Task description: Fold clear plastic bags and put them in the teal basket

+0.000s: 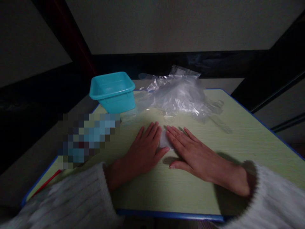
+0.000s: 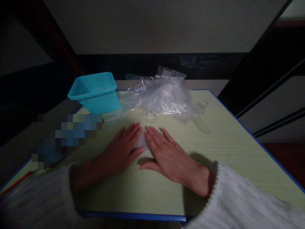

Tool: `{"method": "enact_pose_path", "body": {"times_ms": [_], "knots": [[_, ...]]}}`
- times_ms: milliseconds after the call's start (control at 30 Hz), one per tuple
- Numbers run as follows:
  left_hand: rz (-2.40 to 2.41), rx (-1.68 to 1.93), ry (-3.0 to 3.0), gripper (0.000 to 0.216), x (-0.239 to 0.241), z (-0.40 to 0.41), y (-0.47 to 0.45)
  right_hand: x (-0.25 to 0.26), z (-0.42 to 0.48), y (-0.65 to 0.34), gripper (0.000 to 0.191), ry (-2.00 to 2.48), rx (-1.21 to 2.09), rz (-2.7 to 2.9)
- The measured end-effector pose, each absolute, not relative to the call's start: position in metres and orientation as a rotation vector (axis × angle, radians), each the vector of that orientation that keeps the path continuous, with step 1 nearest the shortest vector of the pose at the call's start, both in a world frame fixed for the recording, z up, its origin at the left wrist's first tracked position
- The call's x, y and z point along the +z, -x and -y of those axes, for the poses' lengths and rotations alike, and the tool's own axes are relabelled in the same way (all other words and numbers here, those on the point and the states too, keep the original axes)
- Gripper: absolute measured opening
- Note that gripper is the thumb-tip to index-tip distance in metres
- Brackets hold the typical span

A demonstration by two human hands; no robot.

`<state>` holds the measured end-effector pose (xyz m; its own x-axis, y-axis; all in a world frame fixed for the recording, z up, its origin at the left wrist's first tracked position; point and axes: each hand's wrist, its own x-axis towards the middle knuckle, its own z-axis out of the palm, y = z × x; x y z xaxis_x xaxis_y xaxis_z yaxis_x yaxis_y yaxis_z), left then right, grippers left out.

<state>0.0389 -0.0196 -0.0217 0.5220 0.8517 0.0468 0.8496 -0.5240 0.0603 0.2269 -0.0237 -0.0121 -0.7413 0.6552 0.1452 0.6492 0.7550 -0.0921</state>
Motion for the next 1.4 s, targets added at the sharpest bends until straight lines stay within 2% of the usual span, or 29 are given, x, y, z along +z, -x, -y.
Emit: {"method": "enact_pose_path", "body": {"times_ms": [333, 600, 1000, 1400], "knots": [[-1.513, 0.137, -2.659, 0.072, -0.019, 0.018, -0.040, -0.018, 0.022, -0.226, 0.093, 1.045, 0.173, 2.839], [-1.257, 0.197, -2.784, 0.069, -0.019, 0.028, -0.040, -0.016, 0.024, -0.225, 0.092, 1.062, 0.211, 2.801], [-1.242, -0.031, -2.814, 0.074, -0.017, 0.025, -0.030, -0.016, 0.024, -0.225, 0.092, 1.082, 0.166, 2.826], [-1.229, -0.023, -2.828, 0.075, -0.016, 0.025, -0.030, -0.017, 0.027, -0.230, 0.090, 1.081, 0.065, 2.847]]}}
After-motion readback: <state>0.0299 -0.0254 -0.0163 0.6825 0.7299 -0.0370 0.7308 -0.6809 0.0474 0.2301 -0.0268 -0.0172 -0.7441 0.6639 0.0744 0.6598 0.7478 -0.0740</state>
